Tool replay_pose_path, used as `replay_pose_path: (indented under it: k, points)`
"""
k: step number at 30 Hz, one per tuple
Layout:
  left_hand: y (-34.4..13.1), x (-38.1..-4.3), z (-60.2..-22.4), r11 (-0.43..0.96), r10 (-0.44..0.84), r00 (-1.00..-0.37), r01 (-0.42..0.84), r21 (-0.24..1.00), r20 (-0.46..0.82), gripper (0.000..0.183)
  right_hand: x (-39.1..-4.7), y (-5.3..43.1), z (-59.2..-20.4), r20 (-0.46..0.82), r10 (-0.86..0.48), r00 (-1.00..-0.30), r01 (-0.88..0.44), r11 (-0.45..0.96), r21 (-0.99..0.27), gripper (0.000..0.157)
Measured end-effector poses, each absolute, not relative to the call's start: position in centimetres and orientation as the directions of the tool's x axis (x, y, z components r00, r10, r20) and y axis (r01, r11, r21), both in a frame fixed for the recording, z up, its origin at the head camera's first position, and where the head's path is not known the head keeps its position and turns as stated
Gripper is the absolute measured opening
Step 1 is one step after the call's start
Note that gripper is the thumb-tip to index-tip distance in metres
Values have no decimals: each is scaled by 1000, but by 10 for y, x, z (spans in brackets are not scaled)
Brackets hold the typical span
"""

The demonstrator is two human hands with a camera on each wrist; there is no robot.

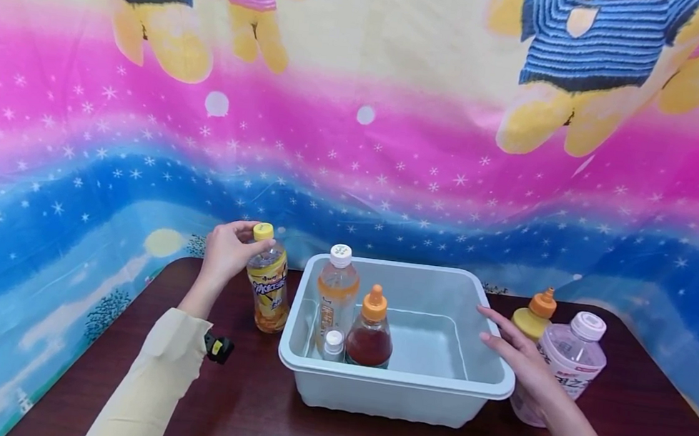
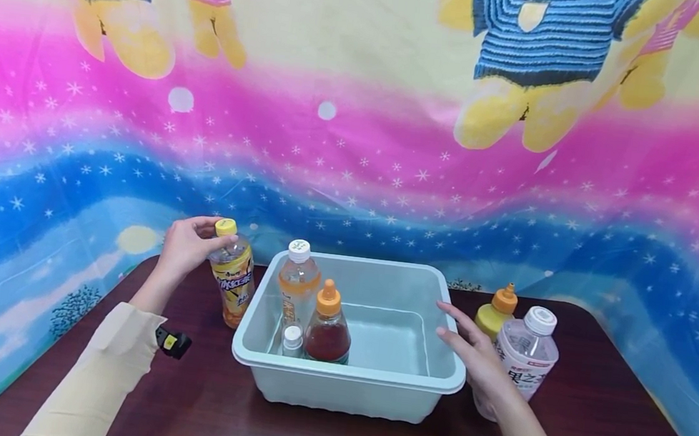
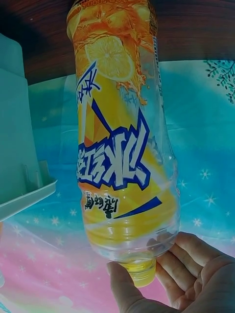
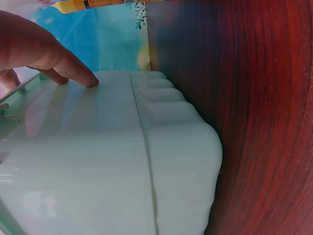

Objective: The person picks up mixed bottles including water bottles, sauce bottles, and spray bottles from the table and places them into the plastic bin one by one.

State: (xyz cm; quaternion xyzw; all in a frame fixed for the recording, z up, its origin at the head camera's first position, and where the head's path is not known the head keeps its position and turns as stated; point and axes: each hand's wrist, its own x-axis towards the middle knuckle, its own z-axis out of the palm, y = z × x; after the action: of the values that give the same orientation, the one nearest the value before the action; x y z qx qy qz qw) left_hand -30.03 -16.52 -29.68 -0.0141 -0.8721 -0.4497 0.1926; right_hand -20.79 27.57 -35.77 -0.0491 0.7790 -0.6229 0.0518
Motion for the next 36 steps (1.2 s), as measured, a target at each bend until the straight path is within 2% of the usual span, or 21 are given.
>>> replay_pose_path:
  k: [13, 36]
  points:
    - [-165, -299, -292, 578, -160, -924, 197, 792, 347, 49, -208, 276, -358, -25, -142, -990, -7, 220, -975, 56]
    - [-171, -292, -280, 570, -208, -881, 244, 785, 424, 49, -207, 276, -356, -31, -139, -990, 2, 203, -979, 57]
